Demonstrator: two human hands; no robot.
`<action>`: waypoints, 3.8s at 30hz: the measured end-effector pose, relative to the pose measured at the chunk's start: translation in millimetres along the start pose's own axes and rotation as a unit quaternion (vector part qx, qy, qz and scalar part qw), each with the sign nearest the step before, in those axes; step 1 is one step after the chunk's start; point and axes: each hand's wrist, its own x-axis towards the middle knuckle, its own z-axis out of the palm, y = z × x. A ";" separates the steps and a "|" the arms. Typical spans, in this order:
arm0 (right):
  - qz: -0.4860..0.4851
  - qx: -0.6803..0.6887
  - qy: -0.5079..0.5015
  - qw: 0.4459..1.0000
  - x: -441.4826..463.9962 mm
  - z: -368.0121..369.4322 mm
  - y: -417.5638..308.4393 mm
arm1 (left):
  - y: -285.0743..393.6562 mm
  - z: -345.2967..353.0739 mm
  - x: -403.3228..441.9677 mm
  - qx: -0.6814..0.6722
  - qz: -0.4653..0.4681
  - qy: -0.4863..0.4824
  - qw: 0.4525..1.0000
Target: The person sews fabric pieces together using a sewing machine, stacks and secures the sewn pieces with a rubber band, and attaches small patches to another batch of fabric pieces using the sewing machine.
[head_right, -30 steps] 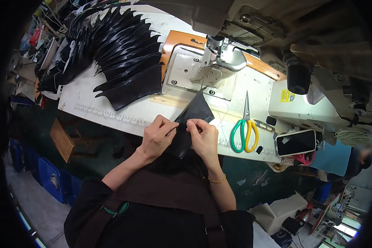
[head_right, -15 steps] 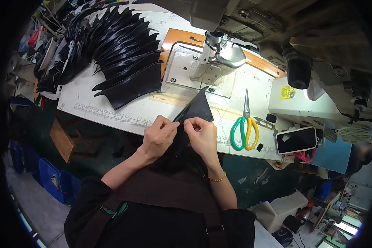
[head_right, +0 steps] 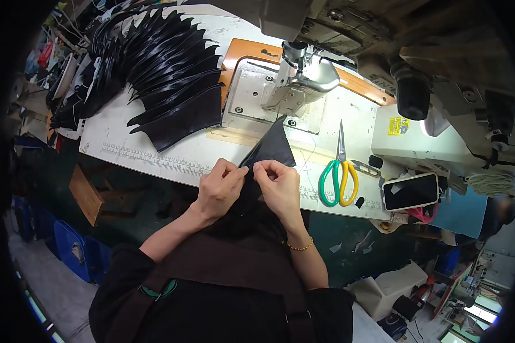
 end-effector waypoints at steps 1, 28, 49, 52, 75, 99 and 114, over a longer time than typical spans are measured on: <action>-0.003 0.004 -0.002 1.000 0.0 0.0 0.0 | 0.0 0.0 0.2 0.000 0.002 0.000 1.000; -0.268 -0.065 -0.102 0.956 40.7 -4.9 -67.5 | 9.9 -44.9 65.5 -0.564 -0.465 -0.066 0.679; -0.267 -0.026 0.295 0.917 63.8 -27.7 -104.2 | 30.4 -5.1 179.0 -0.466 -0.303 -0.064 0.829; -0.239 0.029 0.267 0.933 63.7 -29.7 -105.4 | 29.5 -1.0 177.8 -0.449 -0.296 -0.039 0.842; -0.110 0.190 0.207 0.954 65.2 -41.6 -99.9 | 23.1 7.5 180.0 -0.418 -0.256 -0.023 0.872; -0.054 0.394 -0.016 0.917 30.3 -3.2 -47.0 | -6.1 -48.3 148.9 -0.467 -0.300 -0.181 0.812; 0.070 0.152 -0.039 0.985 8.9 105.4 -17.6 | -99.1 -80.2 49.9 0.260 -0.181 -0.108 0.942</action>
